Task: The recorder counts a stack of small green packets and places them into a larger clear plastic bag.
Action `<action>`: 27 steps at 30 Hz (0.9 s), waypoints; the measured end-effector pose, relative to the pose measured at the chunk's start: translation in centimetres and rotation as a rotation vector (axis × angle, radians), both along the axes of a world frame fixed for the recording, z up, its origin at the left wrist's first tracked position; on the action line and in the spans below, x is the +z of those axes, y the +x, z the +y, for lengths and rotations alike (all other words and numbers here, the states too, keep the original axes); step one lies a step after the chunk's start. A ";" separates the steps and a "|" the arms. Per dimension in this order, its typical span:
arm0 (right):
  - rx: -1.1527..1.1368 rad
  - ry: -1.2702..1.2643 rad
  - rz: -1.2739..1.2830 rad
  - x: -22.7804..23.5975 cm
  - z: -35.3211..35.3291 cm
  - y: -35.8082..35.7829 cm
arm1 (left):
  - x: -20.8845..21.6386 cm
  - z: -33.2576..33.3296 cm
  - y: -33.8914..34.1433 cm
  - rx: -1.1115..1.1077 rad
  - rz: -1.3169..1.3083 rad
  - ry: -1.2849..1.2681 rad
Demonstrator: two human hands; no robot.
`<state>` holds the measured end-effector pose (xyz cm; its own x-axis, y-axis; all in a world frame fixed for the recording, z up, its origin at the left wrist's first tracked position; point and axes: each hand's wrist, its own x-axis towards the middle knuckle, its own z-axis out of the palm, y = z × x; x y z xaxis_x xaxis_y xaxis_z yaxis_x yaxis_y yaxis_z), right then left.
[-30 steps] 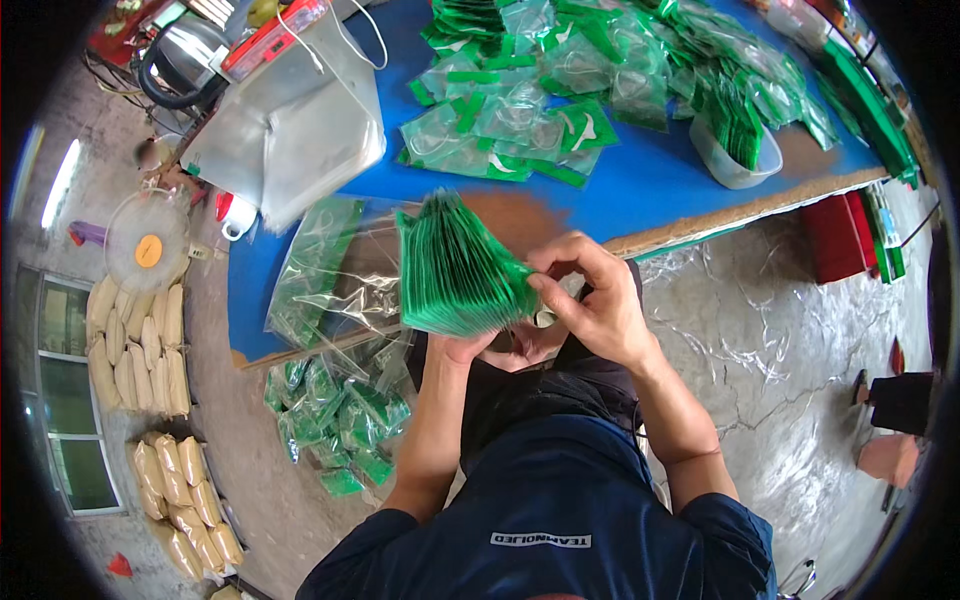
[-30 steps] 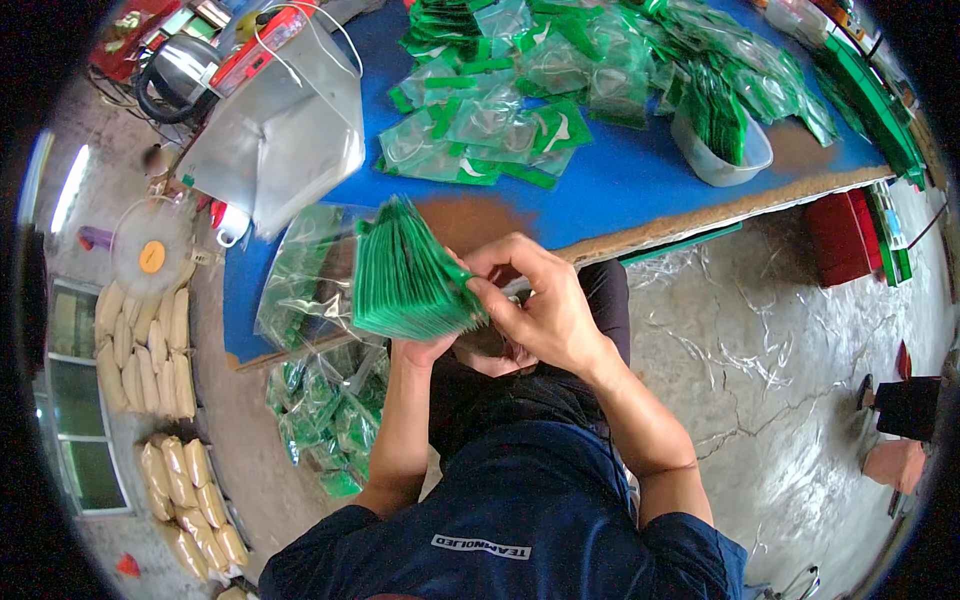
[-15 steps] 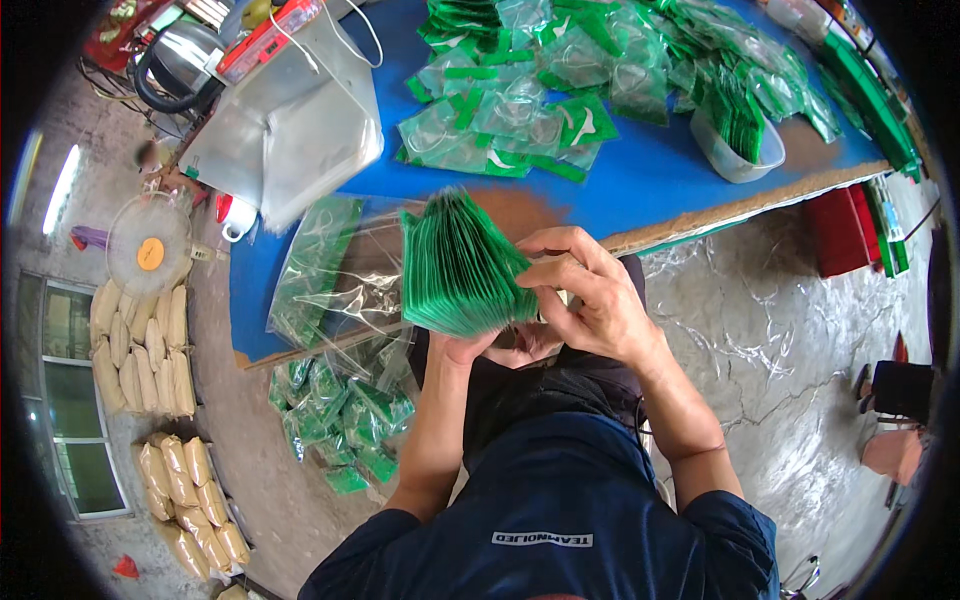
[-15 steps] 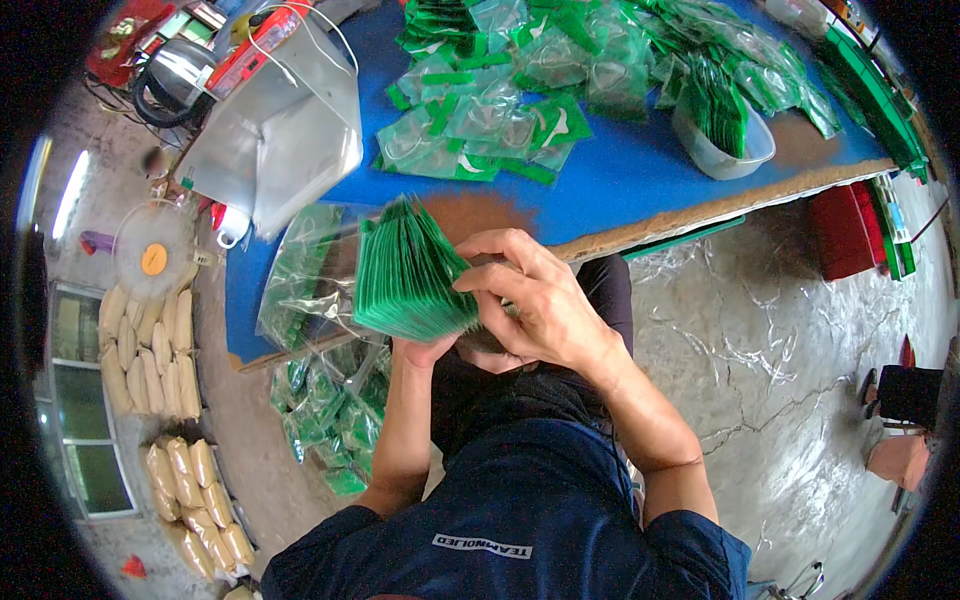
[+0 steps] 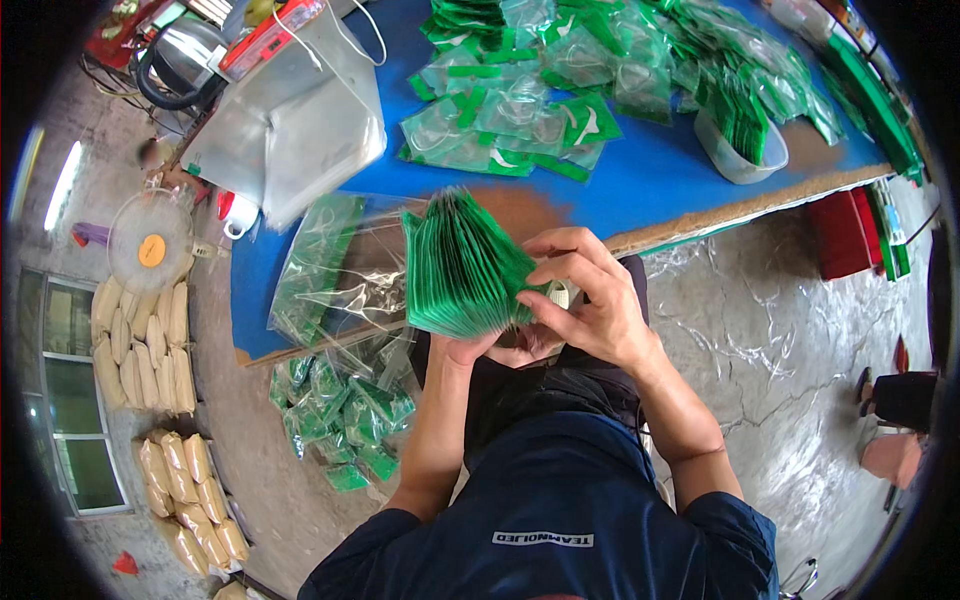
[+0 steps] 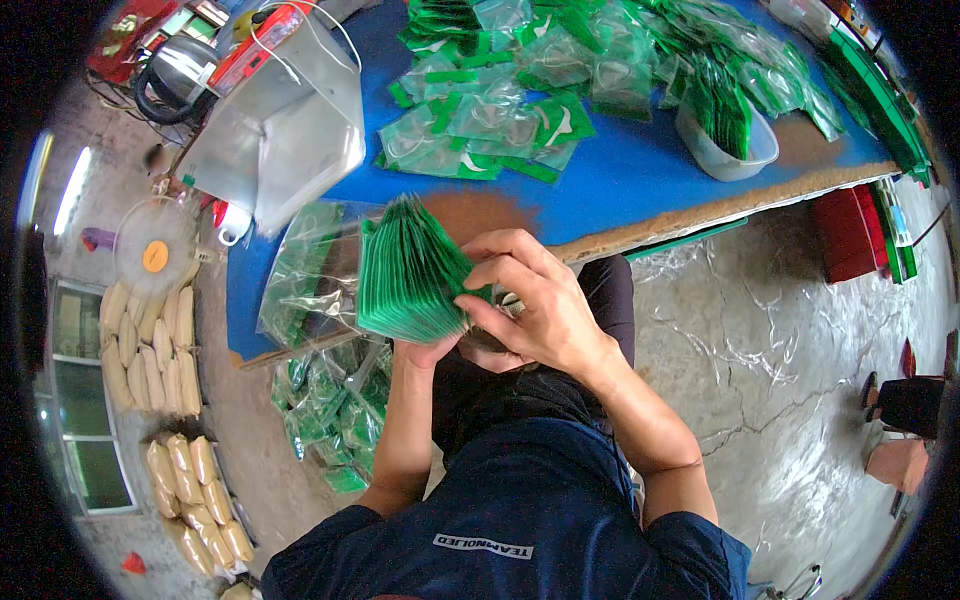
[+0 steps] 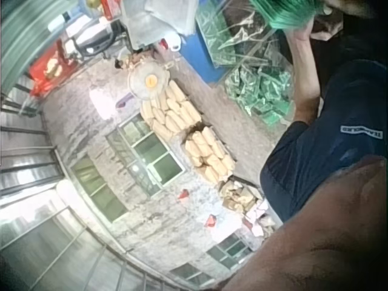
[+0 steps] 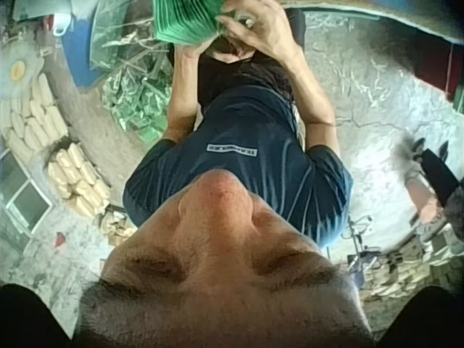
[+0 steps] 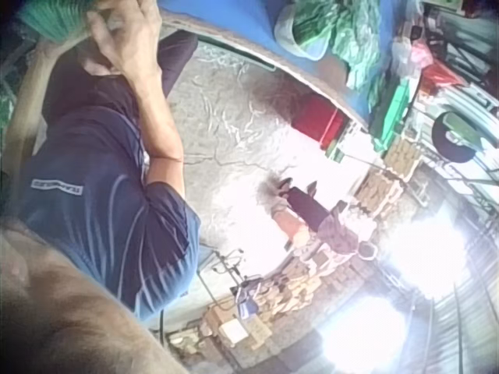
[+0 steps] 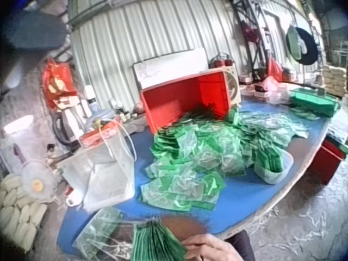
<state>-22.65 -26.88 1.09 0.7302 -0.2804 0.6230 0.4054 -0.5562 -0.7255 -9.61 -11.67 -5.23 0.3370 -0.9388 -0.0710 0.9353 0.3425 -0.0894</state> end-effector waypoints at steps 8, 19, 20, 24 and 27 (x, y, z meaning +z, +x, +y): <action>0.075 -0.197 -0.040 0.0 0.1 0.5 | 0.0 0.0 -0.2 0.067 -0.142 0.054; 0.020 -0.152 -0.049 0.6 0.4 0.6 | 0.3 0.3 0.0 0.034 -0.018 -0.121; -0.003 -0.145 -0.061 0.3 0.5 0.7 | 0.4 0.3 -0.1 0.040 -0.005 -0.101; -0.020 -0.097 -0.060 -0.2 0.8 0.9 | 0.6 0.4 0.0 0.018 -0.007 -0.141; -0.016 -0.092 -0.064 0.1 0.9 0.9 | 1.1 0.2 -0.1 0.035 -0.029 -0.131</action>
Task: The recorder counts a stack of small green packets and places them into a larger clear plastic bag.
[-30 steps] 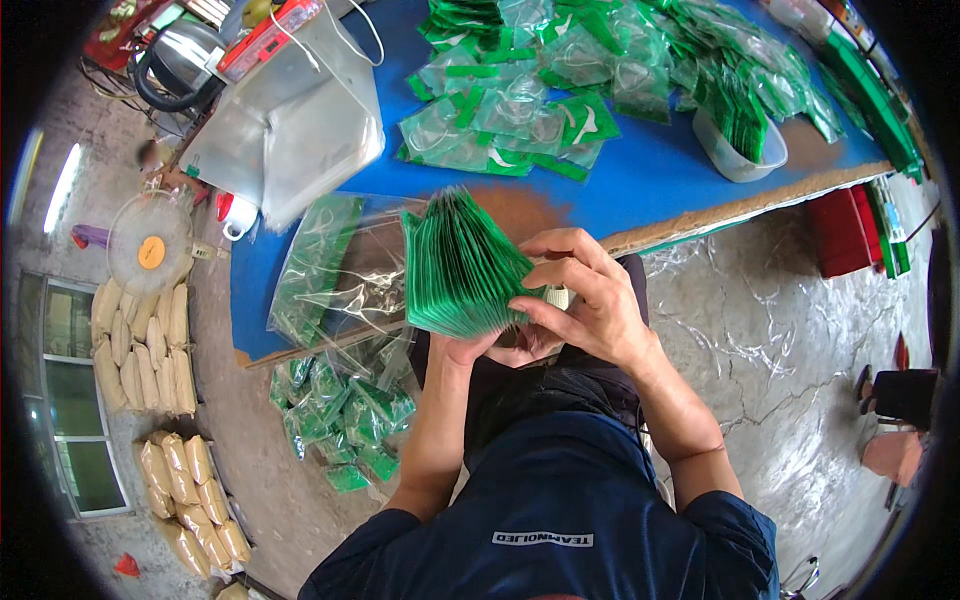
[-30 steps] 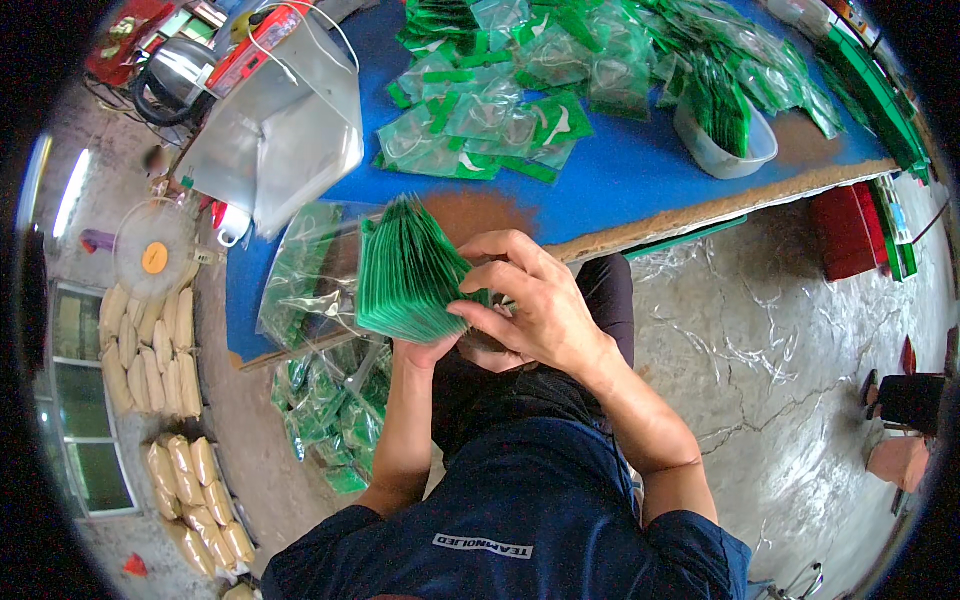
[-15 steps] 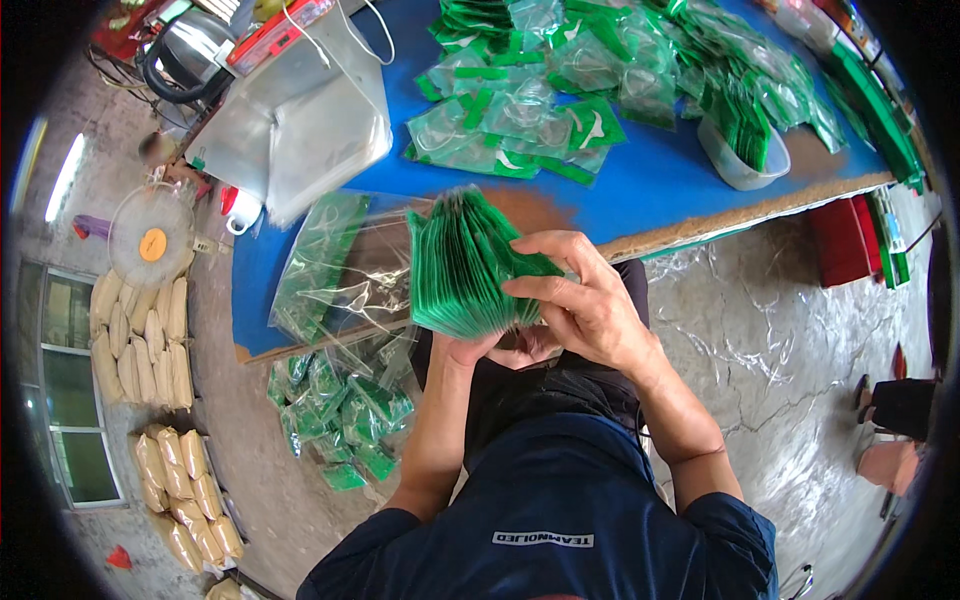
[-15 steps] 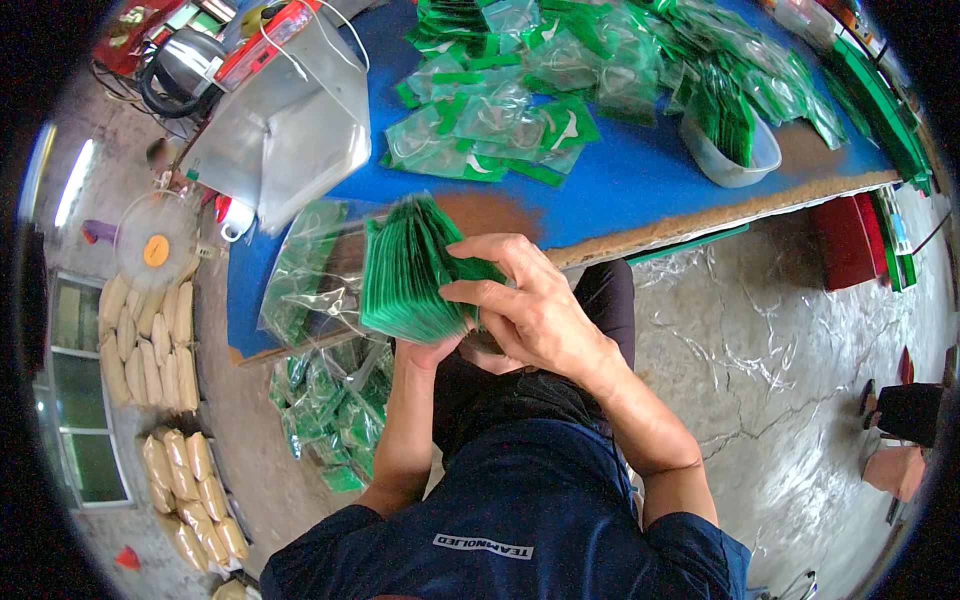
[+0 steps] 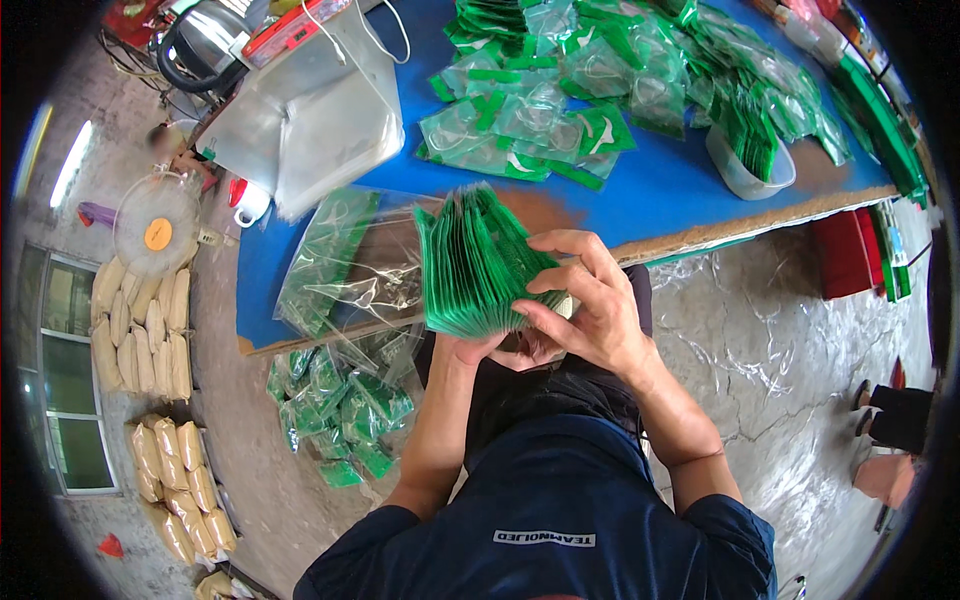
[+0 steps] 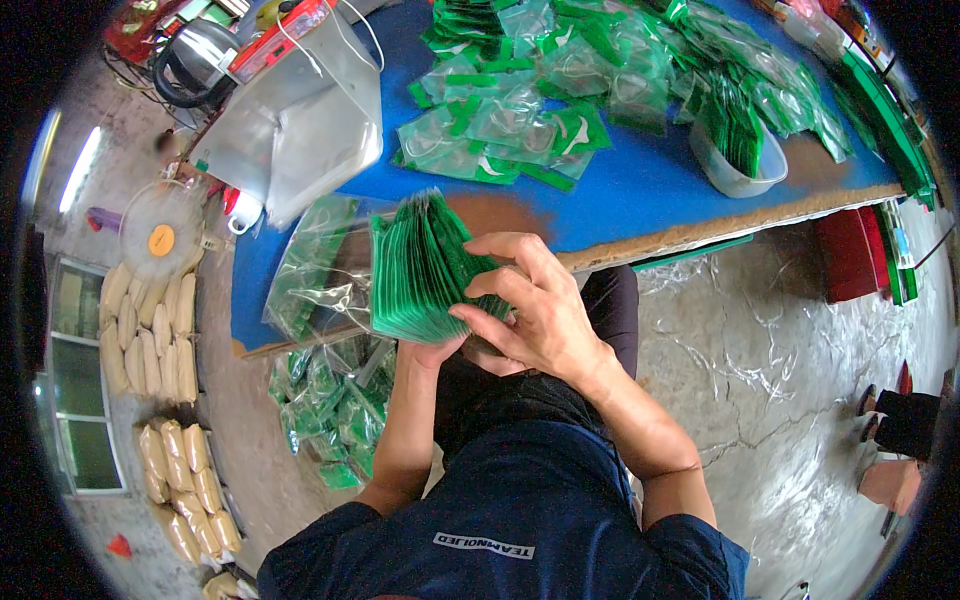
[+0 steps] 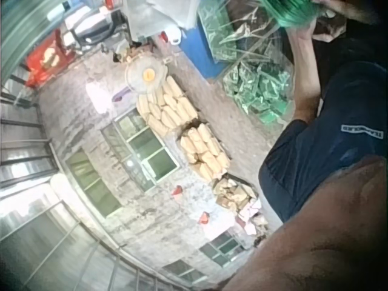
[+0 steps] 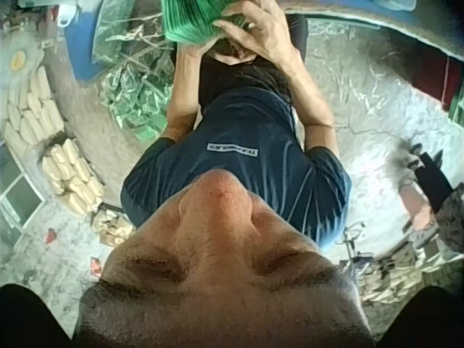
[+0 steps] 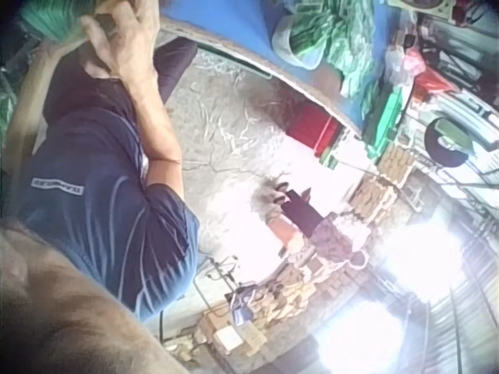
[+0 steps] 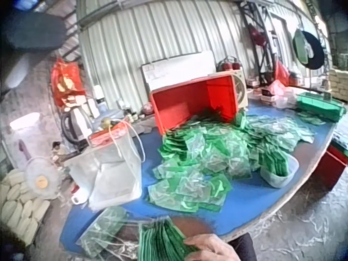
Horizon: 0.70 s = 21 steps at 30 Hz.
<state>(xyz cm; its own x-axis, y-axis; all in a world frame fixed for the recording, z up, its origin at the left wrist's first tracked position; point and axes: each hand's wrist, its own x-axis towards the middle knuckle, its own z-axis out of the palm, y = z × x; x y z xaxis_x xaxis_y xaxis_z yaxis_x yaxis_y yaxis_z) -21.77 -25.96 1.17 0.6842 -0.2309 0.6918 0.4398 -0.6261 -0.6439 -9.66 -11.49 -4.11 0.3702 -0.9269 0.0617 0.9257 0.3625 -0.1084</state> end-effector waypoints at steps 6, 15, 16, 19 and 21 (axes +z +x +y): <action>-0.003 0.021 0.008 0.5 0.3 0.1 | 0.7 -0.2 -0.2 0.046 -0.006 0.045; 0.077 -0.168 -0.042 0.5 0.3 0.6 | 0.0 0.2 -0.3 0.080 -0.065 0.136; 0.062 -0.153 -0.041 0.4 0.2 0.6 | 0.2 0.2 -0.3 0.067 -0.046 0.113; 0.048 -0.120 -0.028 0.8 0.3 0.4 | 0.1 0.2 -0.3 0.045 -0.038 0.031; 0.045 -0.104 -0.015 1.0 0.5 0.3 | -0.3 0.4 -0.3 0.031 -0.047 -0.028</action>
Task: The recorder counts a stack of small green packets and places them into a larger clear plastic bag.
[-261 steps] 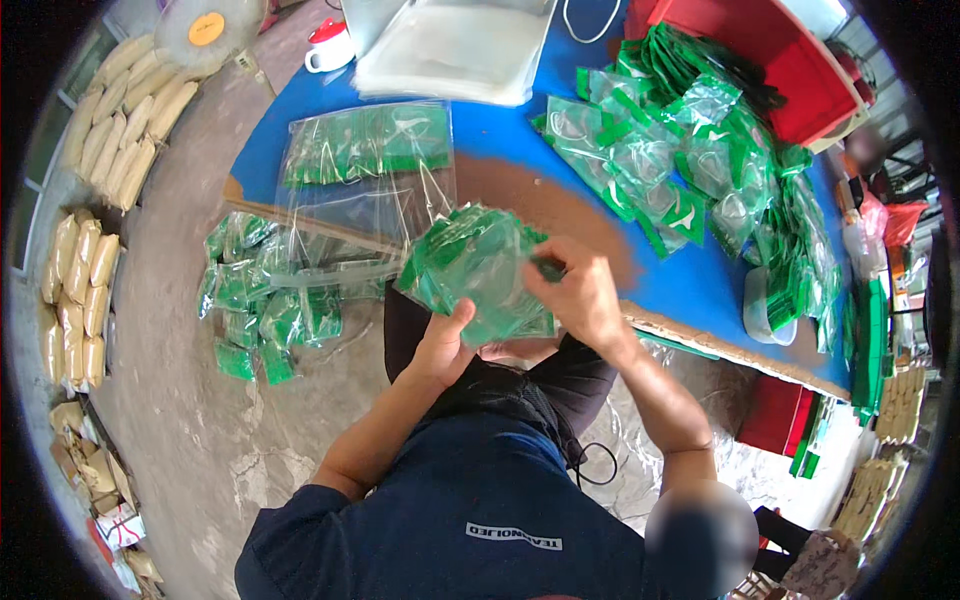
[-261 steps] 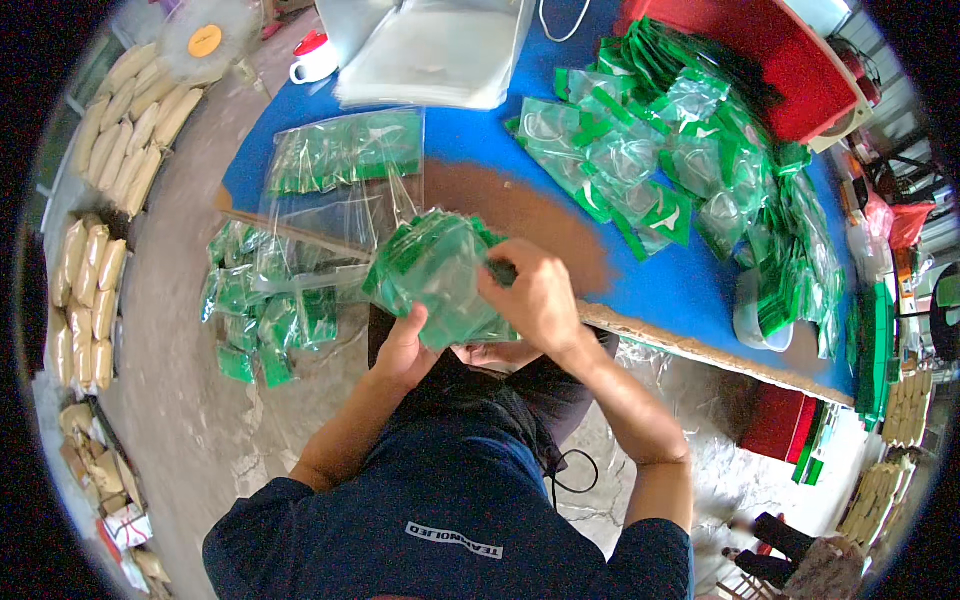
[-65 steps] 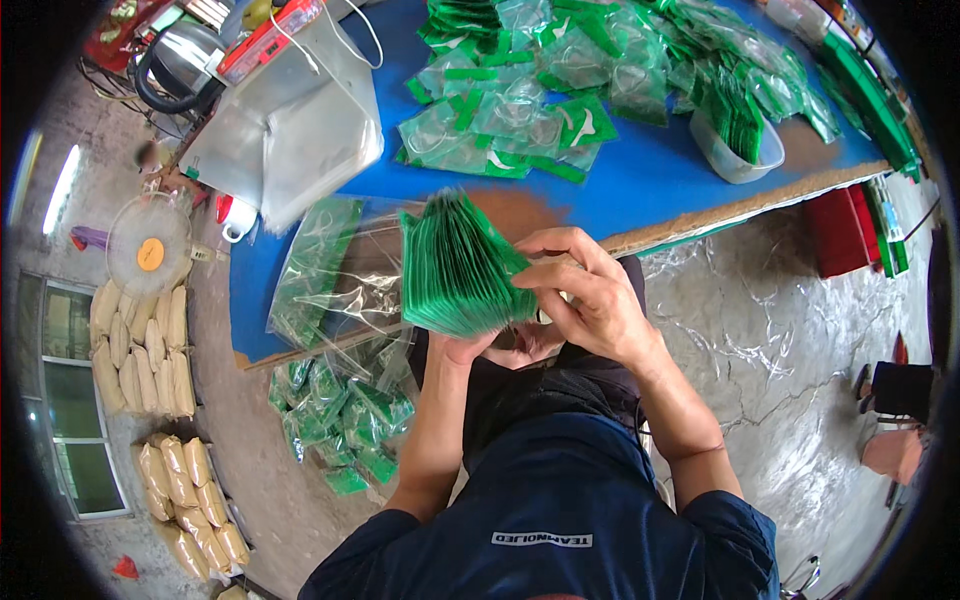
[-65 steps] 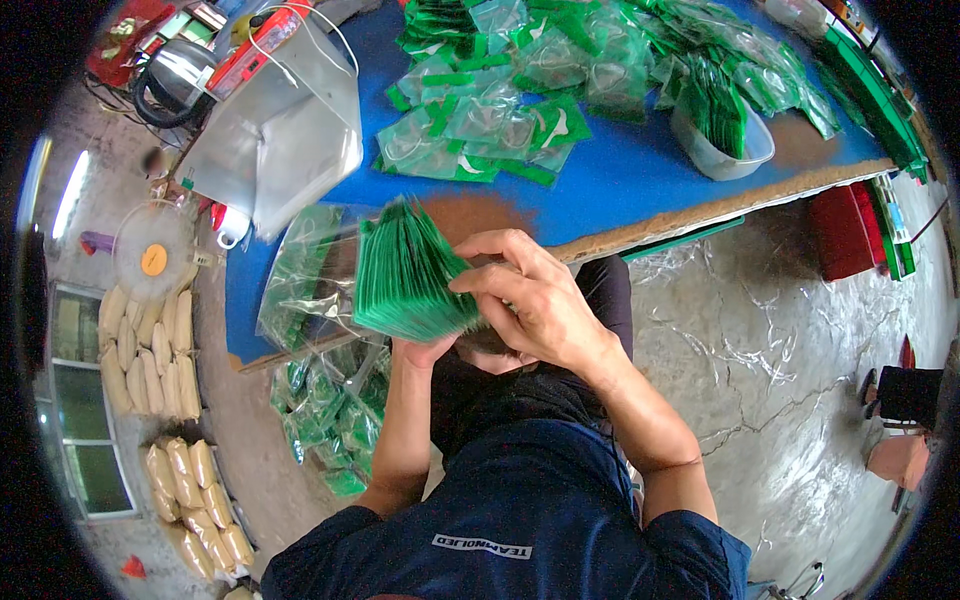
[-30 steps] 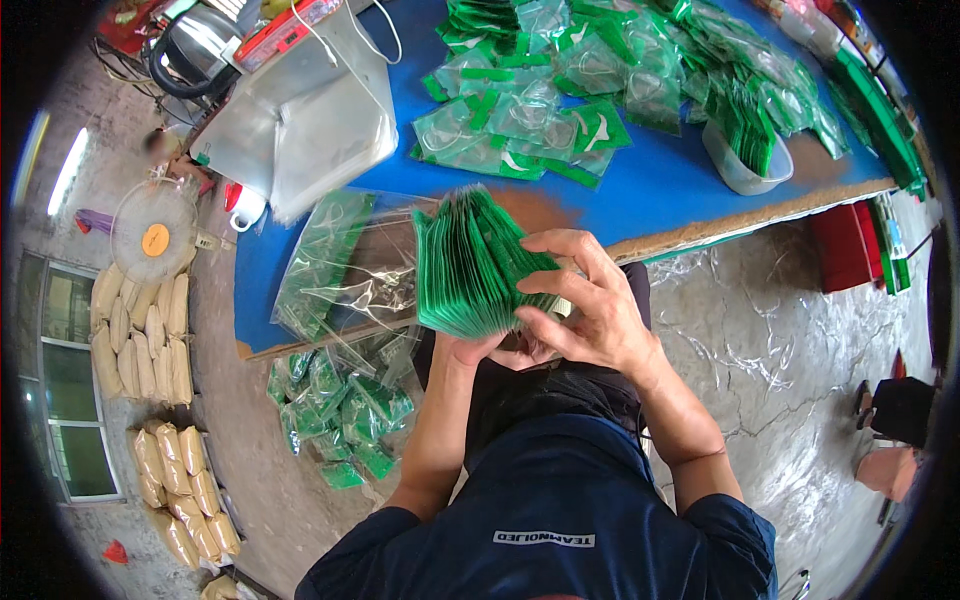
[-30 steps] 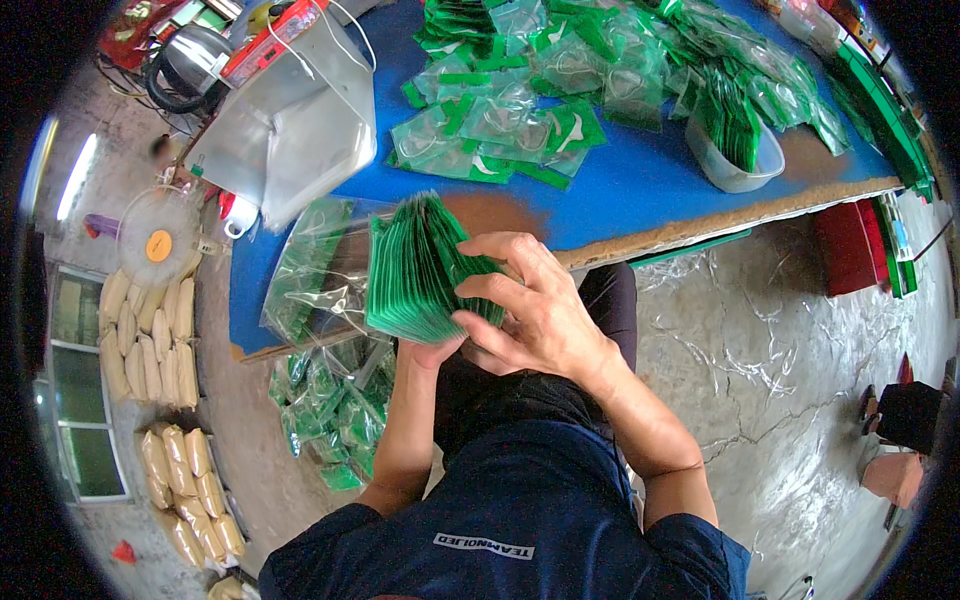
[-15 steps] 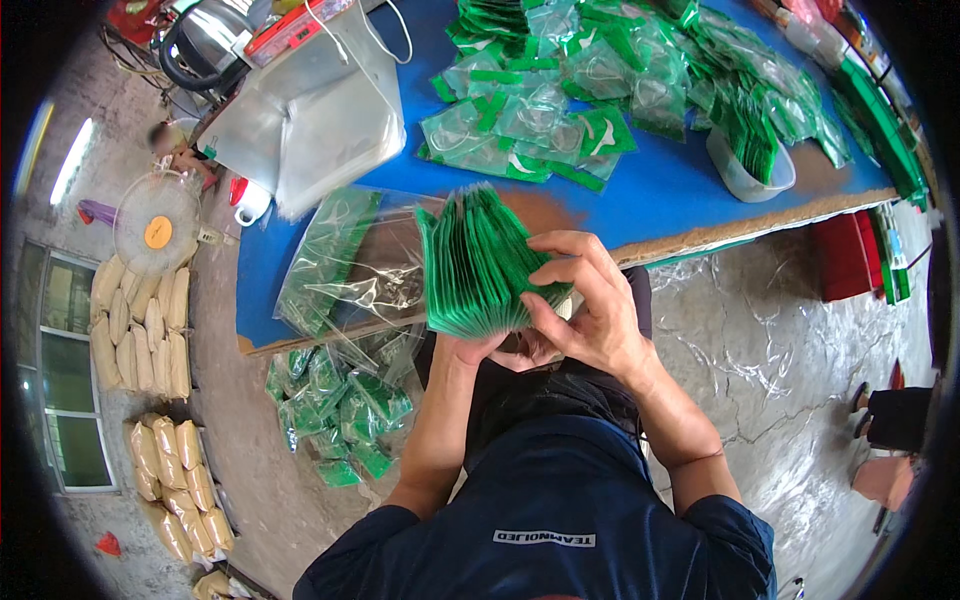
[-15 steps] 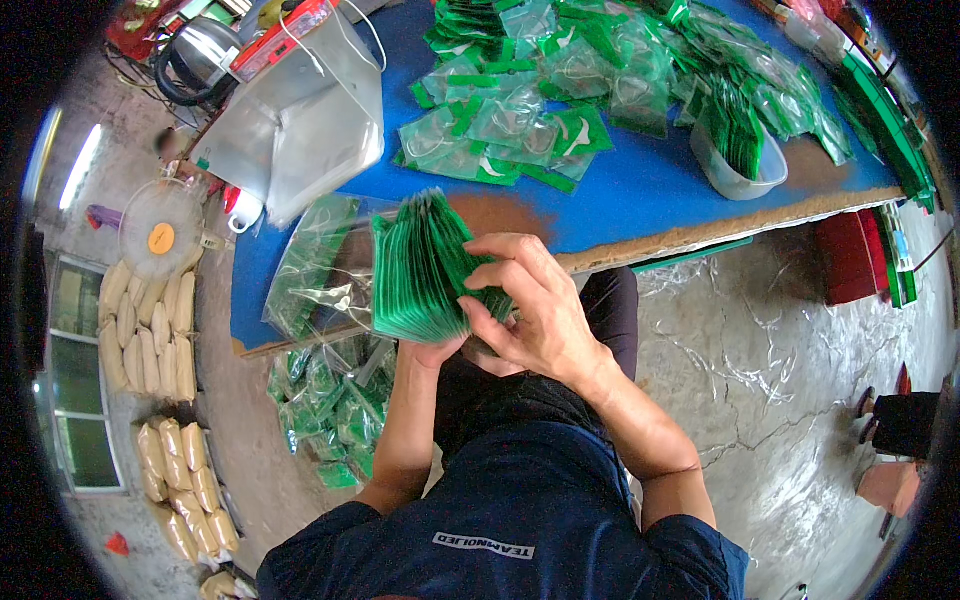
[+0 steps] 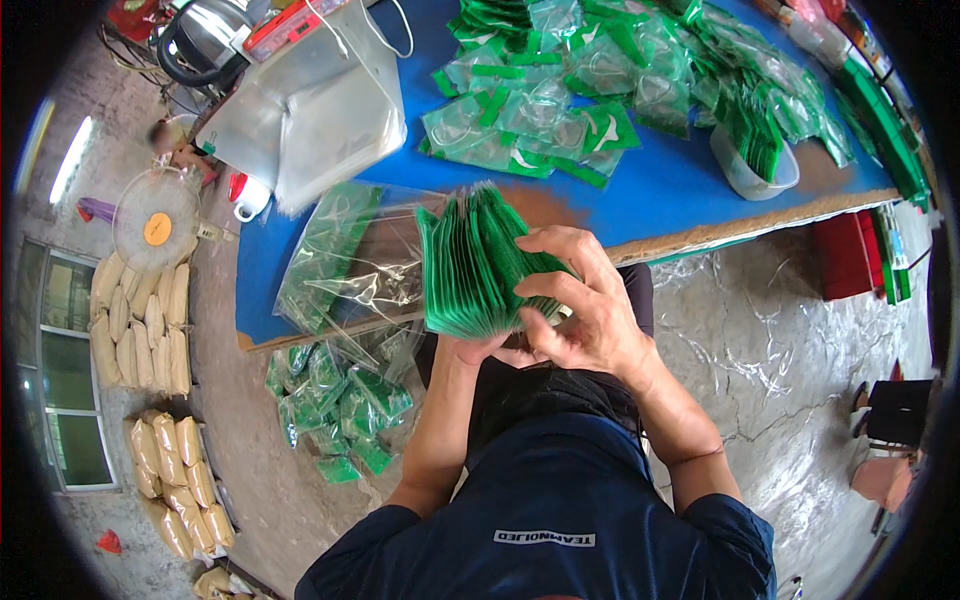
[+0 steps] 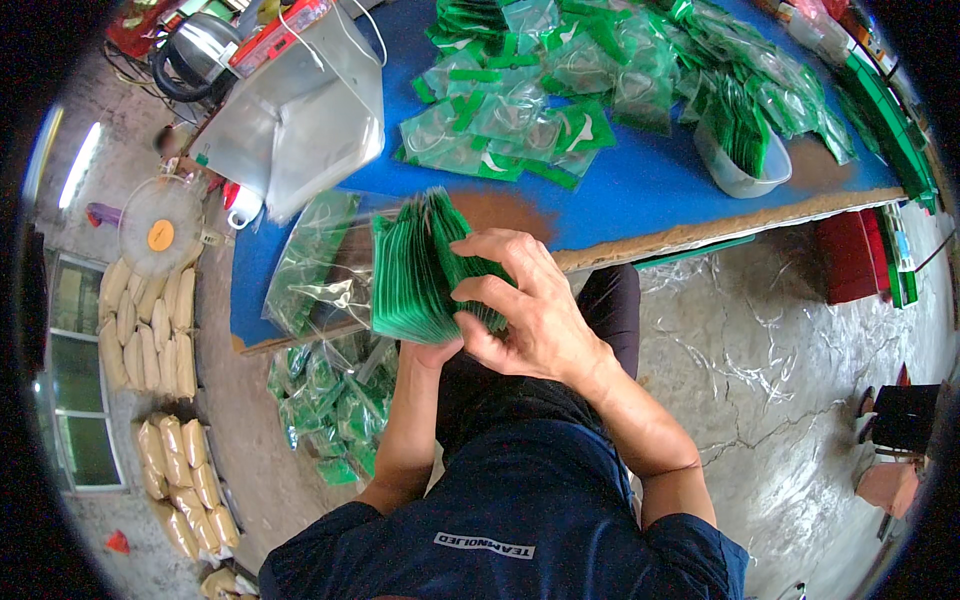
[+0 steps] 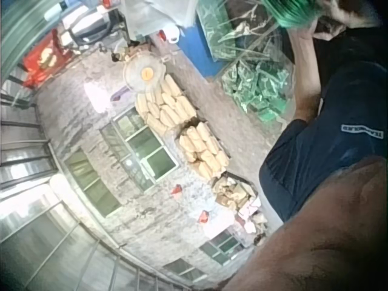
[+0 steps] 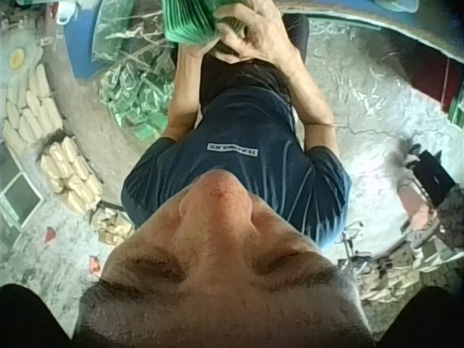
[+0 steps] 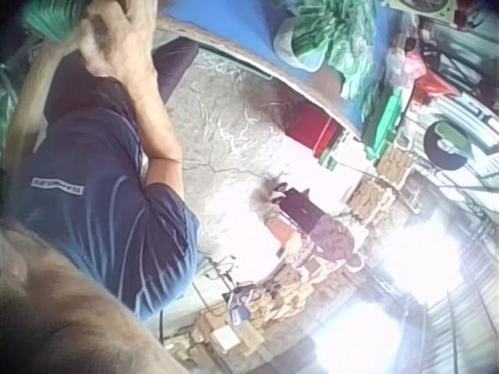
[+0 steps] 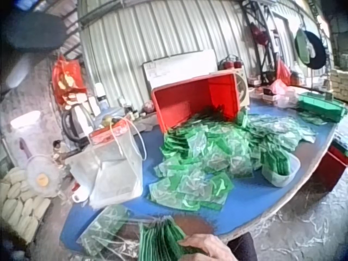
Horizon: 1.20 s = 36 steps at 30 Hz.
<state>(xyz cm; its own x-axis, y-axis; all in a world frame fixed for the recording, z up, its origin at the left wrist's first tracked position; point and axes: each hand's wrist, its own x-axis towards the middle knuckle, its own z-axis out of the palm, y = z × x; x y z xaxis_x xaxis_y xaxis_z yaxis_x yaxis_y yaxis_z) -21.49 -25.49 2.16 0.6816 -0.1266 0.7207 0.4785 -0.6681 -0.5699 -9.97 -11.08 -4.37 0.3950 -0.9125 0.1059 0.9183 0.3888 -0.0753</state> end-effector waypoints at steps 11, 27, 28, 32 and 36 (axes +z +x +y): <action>-0.021 0.063 -0.054 -1.1 0.4 0.5 | 0.1 0.3 -0.2 0.019 -0.023 0.039; -0.002 -0.179 -0.016 -0.1 0.3 0.7 | -0.4 0.7 -0.3 0.052 -0.004 0.089; 0.022 -0.215 -0.022 -0.2 0.2 0.8 | -0.6 0.8 -0.3 0.059 -0.024 0.101; 0.035 -0.176 0.012 0.1 0.3 0.6 | -0.4 0.8 -0.3 0.050 0.003 0.101; -0.005 -0.110 -0.002 0.2 0.7 0.6 | 0.2 0.9 -0.7 0.079 -0.033 0.123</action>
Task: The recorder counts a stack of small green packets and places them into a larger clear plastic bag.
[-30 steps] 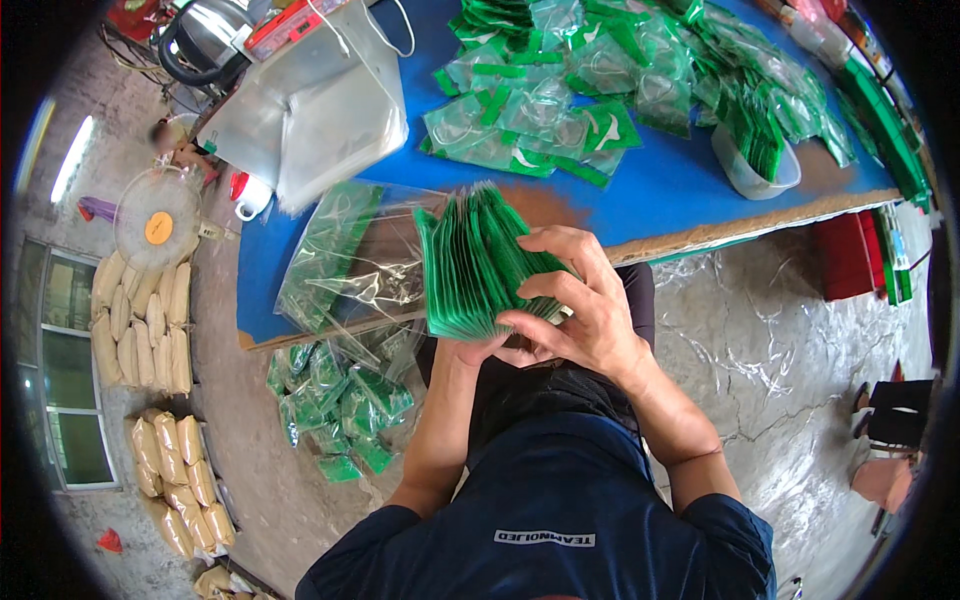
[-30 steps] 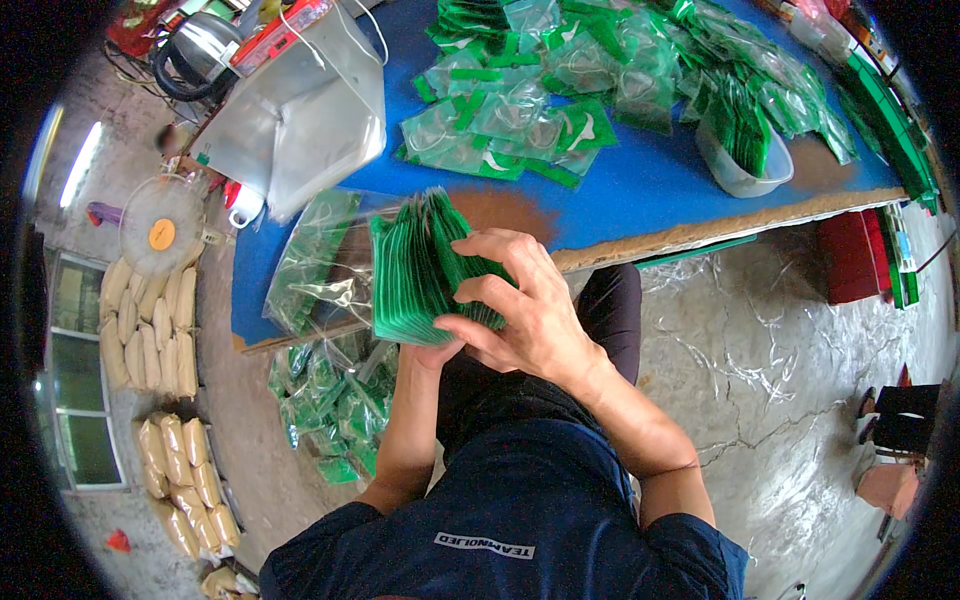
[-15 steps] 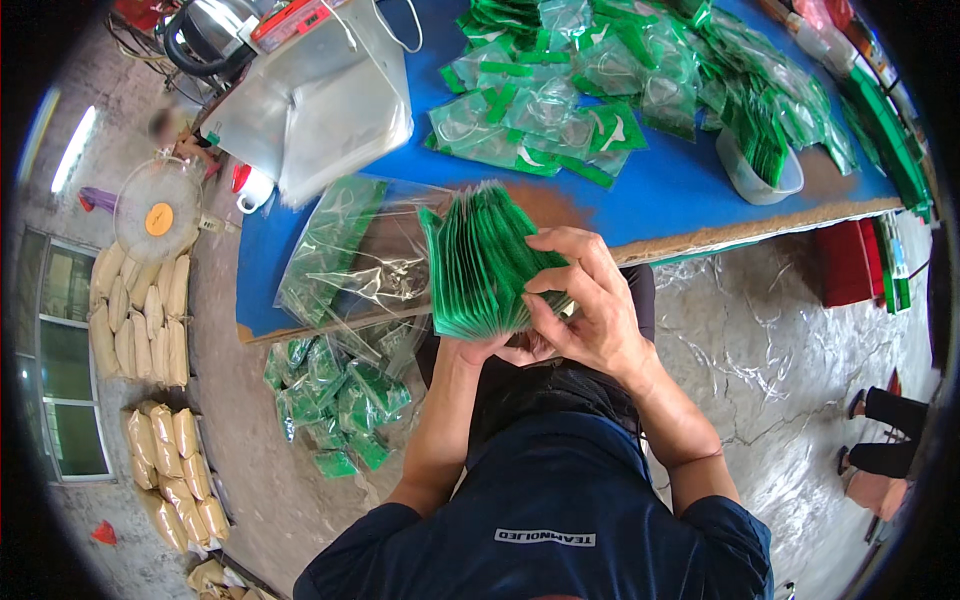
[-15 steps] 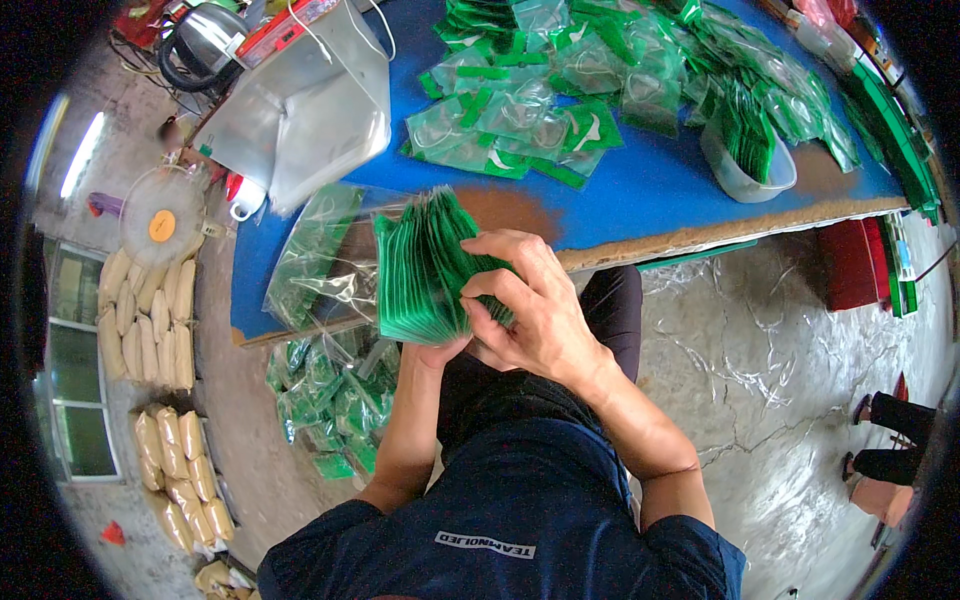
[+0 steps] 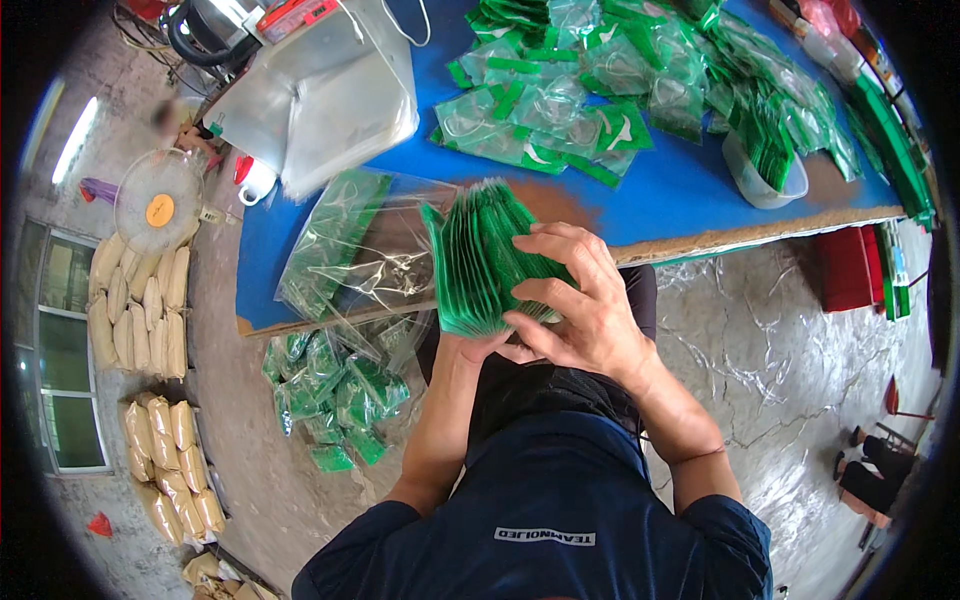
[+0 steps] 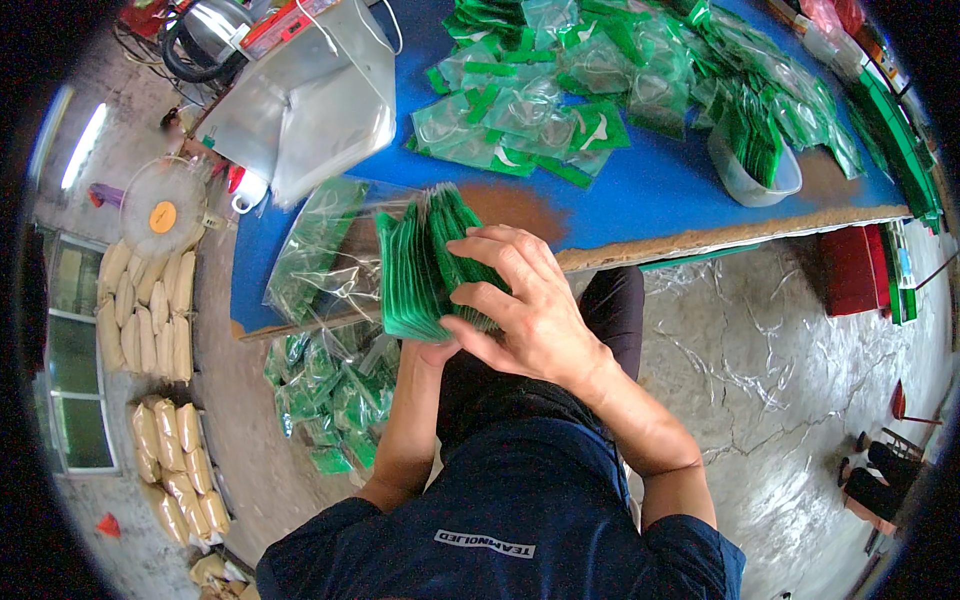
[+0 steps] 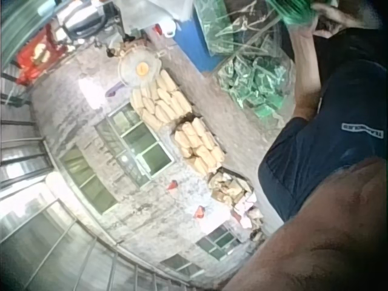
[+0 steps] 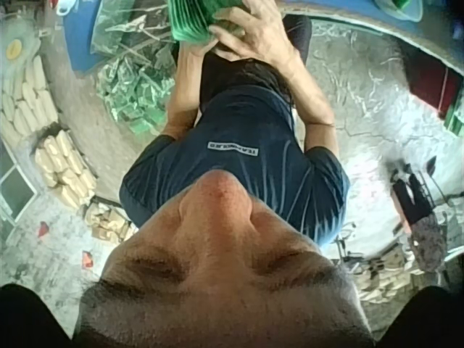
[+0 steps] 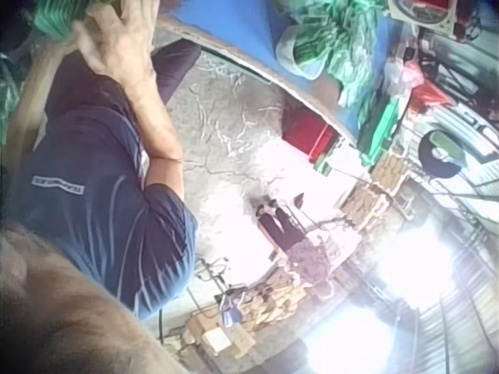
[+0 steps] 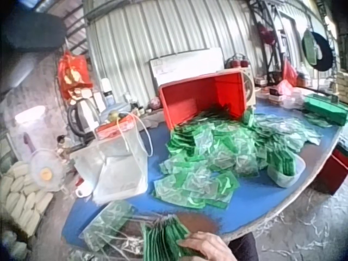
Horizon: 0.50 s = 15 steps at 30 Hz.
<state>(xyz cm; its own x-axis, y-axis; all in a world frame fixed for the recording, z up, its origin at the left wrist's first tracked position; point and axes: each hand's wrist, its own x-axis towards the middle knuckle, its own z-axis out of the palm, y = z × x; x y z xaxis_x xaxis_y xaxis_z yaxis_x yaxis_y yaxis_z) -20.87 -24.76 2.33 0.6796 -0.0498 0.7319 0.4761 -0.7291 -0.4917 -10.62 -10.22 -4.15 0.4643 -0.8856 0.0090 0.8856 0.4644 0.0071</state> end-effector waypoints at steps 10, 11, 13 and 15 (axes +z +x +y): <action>-0.026 0.055 -0.009 -0.6 0.4 0.2 | -0.4 -0.1 0.0 0.061 -0.006 0.116; -0.043 0.060 -0.013 -0.7 0.5 0.2 | -0.4 -0.1 0.0 0.057 -0.022 0.124; -0.043 0.057 -0.009 -0.7 0.6 0.3 | -1.1 -0.1 0.2 0.013 0.045 0.030; -0.022 -0.054 -0.020 -0.2 0.7 0.4 | -1.7 0.2 0.1 0.056 0.008 0.059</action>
